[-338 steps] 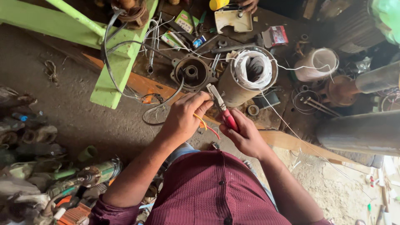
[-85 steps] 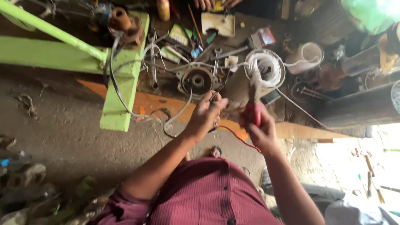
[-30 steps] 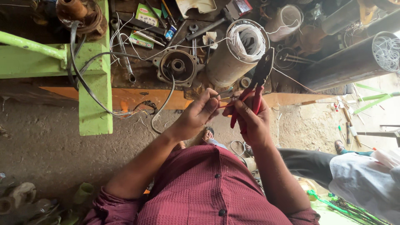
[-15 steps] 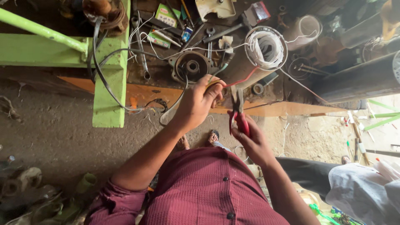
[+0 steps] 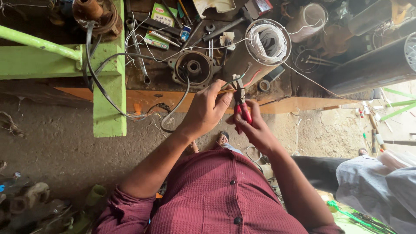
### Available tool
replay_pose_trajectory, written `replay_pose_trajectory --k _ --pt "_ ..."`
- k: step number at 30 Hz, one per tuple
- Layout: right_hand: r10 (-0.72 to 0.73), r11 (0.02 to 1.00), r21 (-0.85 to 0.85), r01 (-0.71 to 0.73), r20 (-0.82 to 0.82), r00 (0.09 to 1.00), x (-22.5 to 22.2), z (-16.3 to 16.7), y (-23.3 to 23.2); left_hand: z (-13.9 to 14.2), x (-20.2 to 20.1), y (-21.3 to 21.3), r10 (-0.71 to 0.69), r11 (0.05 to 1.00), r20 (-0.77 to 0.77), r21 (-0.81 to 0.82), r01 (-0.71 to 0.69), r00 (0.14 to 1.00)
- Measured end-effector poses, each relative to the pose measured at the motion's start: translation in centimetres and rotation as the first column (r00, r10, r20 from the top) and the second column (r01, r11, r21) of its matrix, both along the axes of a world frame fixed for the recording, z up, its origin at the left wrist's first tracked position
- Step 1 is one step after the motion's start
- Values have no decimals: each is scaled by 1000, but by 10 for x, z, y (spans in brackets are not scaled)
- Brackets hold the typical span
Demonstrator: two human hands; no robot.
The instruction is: The person strips insulation from multiple colored wires using pliers and twists the exposed ends together. They then connect the wires to a small white electrical box on the workbench.
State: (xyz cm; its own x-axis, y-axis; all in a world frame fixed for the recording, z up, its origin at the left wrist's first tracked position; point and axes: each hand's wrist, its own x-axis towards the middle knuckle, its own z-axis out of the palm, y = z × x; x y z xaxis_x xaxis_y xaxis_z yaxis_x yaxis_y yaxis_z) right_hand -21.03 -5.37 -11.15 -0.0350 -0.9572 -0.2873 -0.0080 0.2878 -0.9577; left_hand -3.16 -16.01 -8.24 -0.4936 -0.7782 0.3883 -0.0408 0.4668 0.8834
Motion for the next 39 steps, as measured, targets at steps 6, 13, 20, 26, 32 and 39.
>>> replay_pose_trajectory --k 6,13,20,26,32,39 --pt "-199 980 -137 147 -538 819 -10 -41 -5 -4 2 -3 -208 813 215 580 47 954" --pt "-143 989 -55 139 -606 782 -19 -62 -10 -18 1 1 -5 970 205 238 -45 979" --pt "-82 985 163 65 100 992 -16 -39 5 -13 19 -16 -60 968 -14 243 62 998" --pt "78 997 -28 -76 67 995 2 -12 3 -8 13 -8 30 1000 30 4 -30 999" --pt "12 976 -174 -129 -550 835 9 6 -1 -8 8 -2 20 1000 63 -25 -18 998" --pt "32 995 -76 -71 -433 901 12 18 -4 -11 9 -2 3 998 89 64 -9 996"
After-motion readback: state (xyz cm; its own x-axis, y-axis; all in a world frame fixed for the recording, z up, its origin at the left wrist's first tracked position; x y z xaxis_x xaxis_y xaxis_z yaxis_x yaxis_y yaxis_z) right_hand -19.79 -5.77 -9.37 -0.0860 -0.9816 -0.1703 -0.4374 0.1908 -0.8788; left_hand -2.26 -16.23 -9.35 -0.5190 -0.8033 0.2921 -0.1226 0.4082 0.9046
